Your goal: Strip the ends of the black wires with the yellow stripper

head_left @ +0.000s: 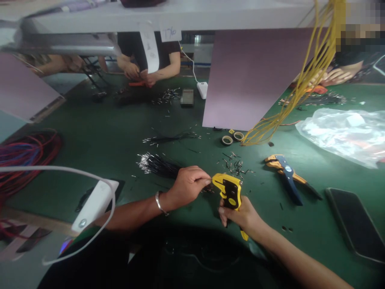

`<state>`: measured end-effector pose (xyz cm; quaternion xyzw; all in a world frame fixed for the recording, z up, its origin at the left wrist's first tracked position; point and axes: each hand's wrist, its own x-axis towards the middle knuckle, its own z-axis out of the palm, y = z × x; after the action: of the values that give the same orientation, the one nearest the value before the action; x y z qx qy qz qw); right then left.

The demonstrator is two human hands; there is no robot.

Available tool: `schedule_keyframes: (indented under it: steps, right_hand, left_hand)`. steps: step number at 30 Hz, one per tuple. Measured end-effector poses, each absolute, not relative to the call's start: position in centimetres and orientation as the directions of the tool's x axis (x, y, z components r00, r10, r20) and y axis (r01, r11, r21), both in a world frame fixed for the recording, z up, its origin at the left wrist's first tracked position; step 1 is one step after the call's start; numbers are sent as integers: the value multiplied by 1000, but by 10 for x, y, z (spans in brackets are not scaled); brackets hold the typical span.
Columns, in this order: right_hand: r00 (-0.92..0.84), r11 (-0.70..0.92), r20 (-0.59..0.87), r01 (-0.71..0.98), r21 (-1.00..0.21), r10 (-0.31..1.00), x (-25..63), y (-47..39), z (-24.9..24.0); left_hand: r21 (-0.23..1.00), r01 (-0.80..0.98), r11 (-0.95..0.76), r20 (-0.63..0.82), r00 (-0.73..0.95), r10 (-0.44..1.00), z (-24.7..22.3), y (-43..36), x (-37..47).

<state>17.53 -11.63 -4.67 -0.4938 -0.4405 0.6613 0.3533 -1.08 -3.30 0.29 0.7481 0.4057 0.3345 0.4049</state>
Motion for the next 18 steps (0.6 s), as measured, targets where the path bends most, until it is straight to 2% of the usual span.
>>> schedule_keyframes:
  steps: [5, 7, 11, 18]
  right_hand:
    - [-310, -386, -363, -13, -922, 878, 176, -115, -46]
    - [-281, -386, -369, -3, -923, 886, 176, -114, -47]
    - [-251, -353, -343, 3, -935, 905, 176, -116, -51]
    - [-216, -343, -341, 31, -939, 915, 175, -120, -54]
  left_hand:
    - [941, 321, -112, -45, 445, 895, 3, -26, -12]
    - [942, 310, -130, -25, 449, 893, 2, -27, -11]
    - [917, 295, -268, 110, 459, 882, 3, -30, -11]
    - [950, 264, -165, 27, 456, 890, 3, -26, -13]
